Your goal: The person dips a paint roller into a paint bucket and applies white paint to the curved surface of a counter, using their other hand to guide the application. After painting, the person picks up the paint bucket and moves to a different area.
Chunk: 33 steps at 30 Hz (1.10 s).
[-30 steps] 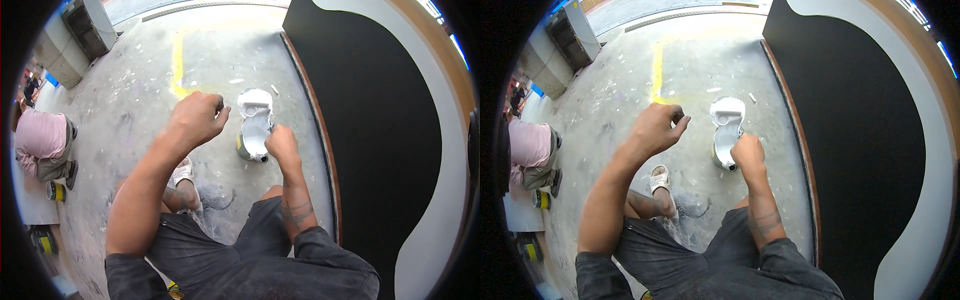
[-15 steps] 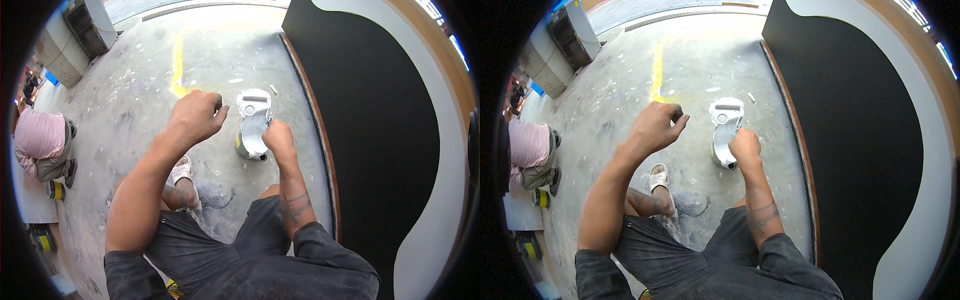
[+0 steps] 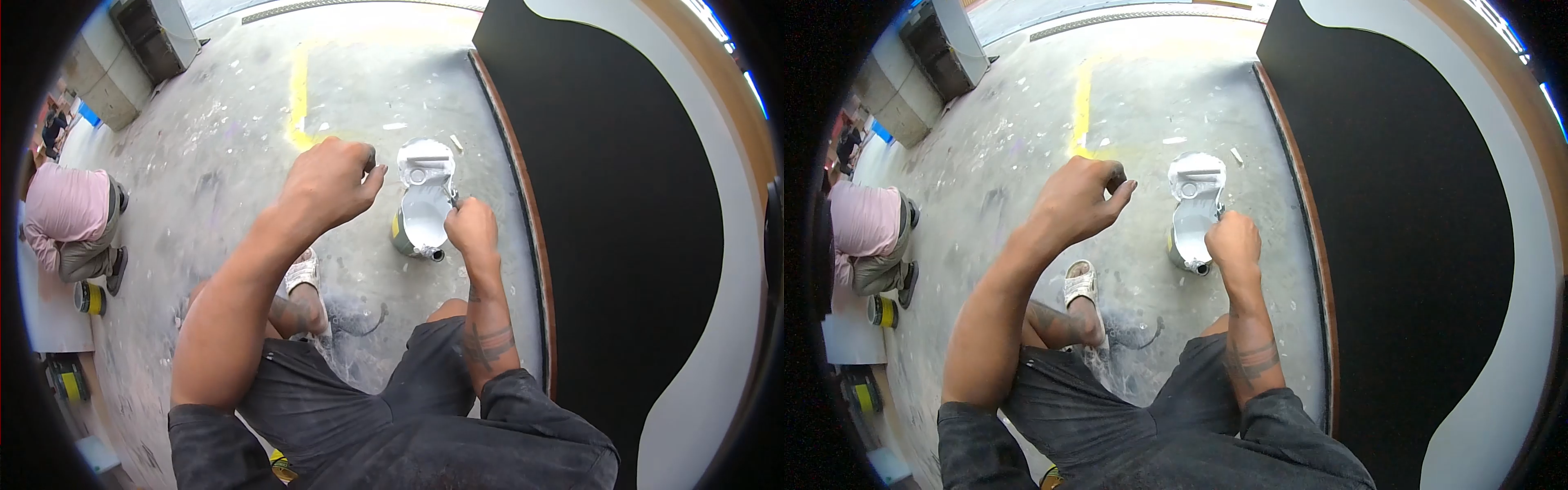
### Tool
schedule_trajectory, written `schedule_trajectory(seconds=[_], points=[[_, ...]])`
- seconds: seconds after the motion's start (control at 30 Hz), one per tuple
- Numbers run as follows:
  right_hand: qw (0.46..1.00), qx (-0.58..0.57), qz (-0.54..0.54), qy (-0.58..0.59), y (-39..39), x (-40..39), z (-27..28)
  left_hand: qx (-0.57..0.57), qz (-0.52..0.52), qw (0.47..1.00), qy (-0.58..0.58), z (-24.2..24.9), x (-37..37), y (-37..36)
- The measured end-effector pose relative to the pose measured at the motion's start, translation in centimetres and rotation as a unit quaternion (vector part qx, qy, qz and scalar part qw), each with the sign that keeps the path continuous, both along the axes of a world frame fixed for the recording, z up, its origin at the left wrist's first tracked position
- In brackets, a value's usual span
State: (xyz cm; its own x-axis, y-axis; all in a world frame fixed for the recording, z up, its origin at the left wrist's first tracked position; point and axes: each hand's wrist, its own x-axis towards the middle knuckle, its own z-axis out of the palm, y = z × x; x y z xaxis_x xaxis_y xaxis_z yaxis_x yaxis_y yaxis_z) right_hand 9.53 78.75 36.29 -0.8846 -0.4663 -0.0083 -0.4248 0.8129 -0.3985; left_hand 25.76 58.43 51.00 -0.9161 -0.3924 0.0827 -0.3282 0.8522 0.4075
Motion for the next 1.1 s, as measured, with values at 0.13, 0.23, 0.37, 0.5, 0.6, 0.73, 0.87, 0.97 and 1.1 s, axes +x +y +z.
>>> schedule_trajectory(seconds=[0.13, 0.23, 0.37, 0.5, 0.6, 0.73, 0.87, 0.97, 1.1], points=[[1.000, 0.002, 0.004, -0.010, -0.5, -1.0, -2.2, -0.003, -0.001, 1.000, -0.022, 0.1, -0.3, -0.1], [1.000, -0.008, -0.008, -0.002, -0.4, -0.4, -1.2, 0.002, -0.006, 1.000, -0.012, 0.0, -0.4, -0.1], [0.998, 0.050, 0.013, -0.044, 0.0, 0.4, 1.1, 0.002, -0.007, 1.000, -0.006, -0.2, -0.3, -0.3], [0.999, 0.037, 0.009, -0.036, -0.2, 0.0, 0.3, 0.000, -0.002, 1.000, -0.022, -0.1, -0.2, 0.1], [0.999, 0.030, 0.014, -0.037, -0.2, 0.6, 1.6, 0.000, -0.003, 1.000, -0.014, 0.1, -0.1, -0.2], [0.999, 0.031, 0.001, -0.036, -0.5, 0.1, -0.4, 0.001, 0.015, 1.000, -0.024, -0.4, -0.4, 0.0], [0.999, 0.021, 0.003, -0.041, 0.0, 0.6, 1.3, -0.004, 0.001, 1.000, -0.017, -0.4, -0.6, 0.0], [0.998, 0.019, -0.003, -0.052, -0.2, 1.0, 1.8, -0.010, -0.002, 1.000, -0.024, -0.2, -0.7, -0.1], [0.999, 0.021, -0.006, -0.045, -0.5, 0.3, 0.5, 0.008, -0.005, 1.000, -0.013, -0.6, -0.8, 0.2]])
